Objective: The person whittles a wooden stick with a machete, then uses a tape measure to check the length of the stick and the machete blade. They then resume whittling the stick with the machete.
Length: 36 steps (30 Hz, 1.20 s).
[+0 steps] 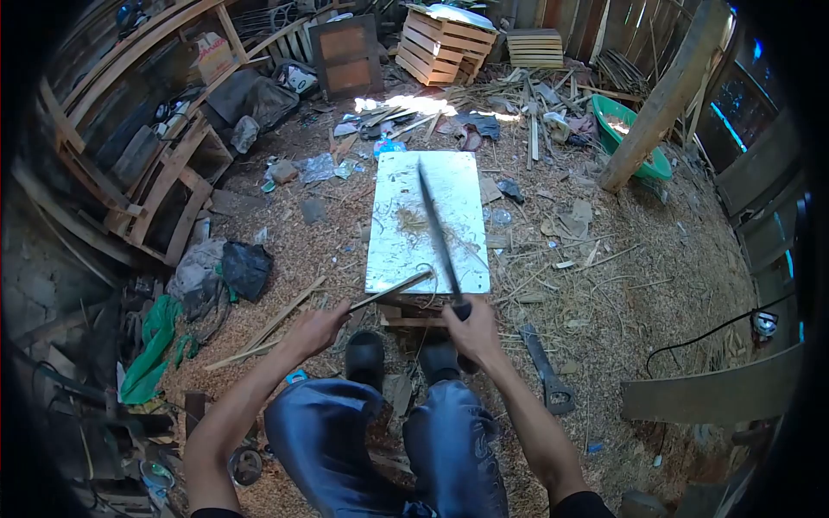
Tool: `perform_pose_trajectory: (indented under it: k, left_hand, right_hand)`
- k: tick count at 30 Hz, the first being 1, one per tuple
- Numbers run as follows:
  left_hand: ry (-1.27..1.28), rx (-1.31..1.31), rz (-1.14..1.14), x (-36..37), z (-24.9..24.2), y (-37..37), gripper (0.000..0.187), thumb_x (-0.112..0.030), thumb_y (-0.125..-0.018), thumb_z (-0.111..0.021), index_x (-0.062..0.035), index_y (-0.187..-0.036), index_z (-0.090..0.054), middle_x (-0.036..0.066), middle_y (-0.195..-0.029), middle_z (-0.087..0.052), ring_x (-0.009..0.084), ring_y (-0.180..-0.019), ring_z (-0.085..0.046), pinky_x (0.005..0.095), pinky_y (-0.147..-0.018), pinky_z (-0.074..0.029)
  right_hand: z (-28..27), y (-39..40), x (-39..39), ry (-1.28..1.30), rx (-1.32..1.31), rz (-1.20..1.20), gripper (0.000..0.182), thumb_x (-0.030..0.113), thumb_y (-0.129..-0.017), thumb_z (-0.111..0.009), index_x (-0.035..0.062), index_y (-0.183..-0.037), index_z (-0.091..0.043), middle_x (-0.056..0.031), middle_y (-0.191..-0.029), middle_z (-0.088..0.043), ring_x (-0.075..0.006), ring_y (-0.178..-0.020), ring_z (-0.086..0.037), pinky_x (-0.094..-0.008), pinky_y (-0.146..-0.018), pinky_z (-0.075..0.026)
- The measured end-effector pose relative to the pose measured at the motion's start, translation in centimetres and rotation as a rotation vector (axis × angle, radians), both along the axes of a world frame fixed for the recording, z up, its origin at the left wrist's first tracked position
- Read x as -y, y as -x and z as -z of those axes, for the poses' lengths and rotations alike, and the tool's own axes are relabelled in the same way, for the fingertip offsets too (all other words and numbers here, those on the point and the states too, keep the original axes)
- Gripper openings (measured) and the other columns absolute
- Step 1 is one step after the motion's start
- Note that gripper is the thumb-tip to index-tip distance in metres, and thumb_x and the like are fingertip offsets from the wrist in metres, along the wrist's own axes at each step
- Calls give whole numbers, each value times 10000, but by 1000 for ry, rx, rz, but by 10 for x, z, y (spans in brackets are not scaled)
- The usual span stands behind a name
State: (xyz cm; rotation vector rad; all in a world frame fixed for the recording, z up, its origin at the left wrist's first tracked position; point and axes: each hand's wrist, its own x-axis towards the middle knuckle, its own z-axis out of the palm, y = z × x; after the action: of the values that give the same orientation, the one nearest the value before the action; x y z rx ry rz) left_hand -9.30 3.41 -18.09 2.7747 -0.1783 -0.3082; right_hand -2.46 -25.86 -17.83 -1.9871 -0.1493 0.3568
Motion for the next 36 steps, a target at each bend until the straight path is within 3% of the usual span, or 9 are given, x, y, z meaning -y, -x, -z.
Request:
perform_pose_trajectory:
  k: [2,10,13,17,19,26,29,30,36]
  left_hand:
    - [12,-21,-12,1,-1,2,145,-208,-925,-431,-114,-1033,-404,236,-659,-563,463,-667,-548,557,-566,-393]
    - [14,-8,1,2,-7,4,164,-256,-942,-430,-106,-1003,-407,230,-669,-571,459,-672,-553,549,-564,-392]
    - [-12,-4,7,5,-7,10,164,-263,-945,-417,-119,-1021,-397,230,-680,-577,460,-673,-555,552,-568,-400]
    - [-20,5,31,2,-7,9,164,-257,-943,-423,-116,-1020,-390,234,-672,-574,458,-662,-559,549,-564,-412]
    - [-20,-14,31,0,-7,6,164,-253,-942,-425,-112,-1018,-390,234,-675,-576,458,-667,-560,550,-567,-411]
    - [-14,-22,11,3,-6,10,164,-246,-938,-432,-110,-1025,-407,233,-688,-583,461,-680,-558,546,-579,-412]
    - [-16,-55,1,4,-11,9,168,-252,-935,-439,-110,-1022,-413,232,-689,-583,461,-681,-559,544,-580,-412]
    - [-12,-52,-1,4,-10,9,168,-254,-935,-440,-111,-1020,-415,233,-691,-584,460,-683,-559,543,-581,-413]
    - [13,-19,28,-3,1,10,165,-253,-936,-442,-114,-1020,-420,238,-680,-577,448,-683,-565,539,-580,-415]
  right_hand:
    - [34,1,2,64,-53,-36,327,252,-761,-606,-74,-767,-574,-194,-637,-578,-277,-615,-579,-390,-609,-450]
    - [-24,2,-1,-26,28,41,322,274,-761,-596,-45,-739,-560,-120,-594,-571,-242,-543,-553,-377,-551,-432]
    - [-41,6,-8,-55,53,84,323,267,-758,-599,-54,-752,-565,-138,-606,-580,-256,-570,-571,-383,-571,-444]
    - [17,9,-7,72,-54,-4,318,254,-752,-602,-62,-774,-574,-171,-621,-587,-275,-615,-597,-390,-604,-462]
    - [6,10,-5,144,-13,-34,319,250,-750,-604,-65,-787,-579,-186,-628,-588,-285,-637,-607,-395,-620,-469]
    - [-54,11,-10,-34,83,94,286,202,-763,-605,-78,-807,-572,-190,-628,-583,-261,-604,-589,-369,-595,-464]
    - [-12,12,-13,0,139,98,302,211,-764,-608,-80,-838,-580,-198,-645,-590,-266,-622,-600,-381,-604,-467]
    - [14,13,-13,33,104,60,265,206,-754,-613,-52,-758,-551,-135,-587,-549,-199,-544,-538,-350,-535,-431]
    - [12,13,-6,85,42,0,312,236,-744,-612,-69,-802,-583,-196,-646,-587,-291,-610,-593,-385,-591,-458]
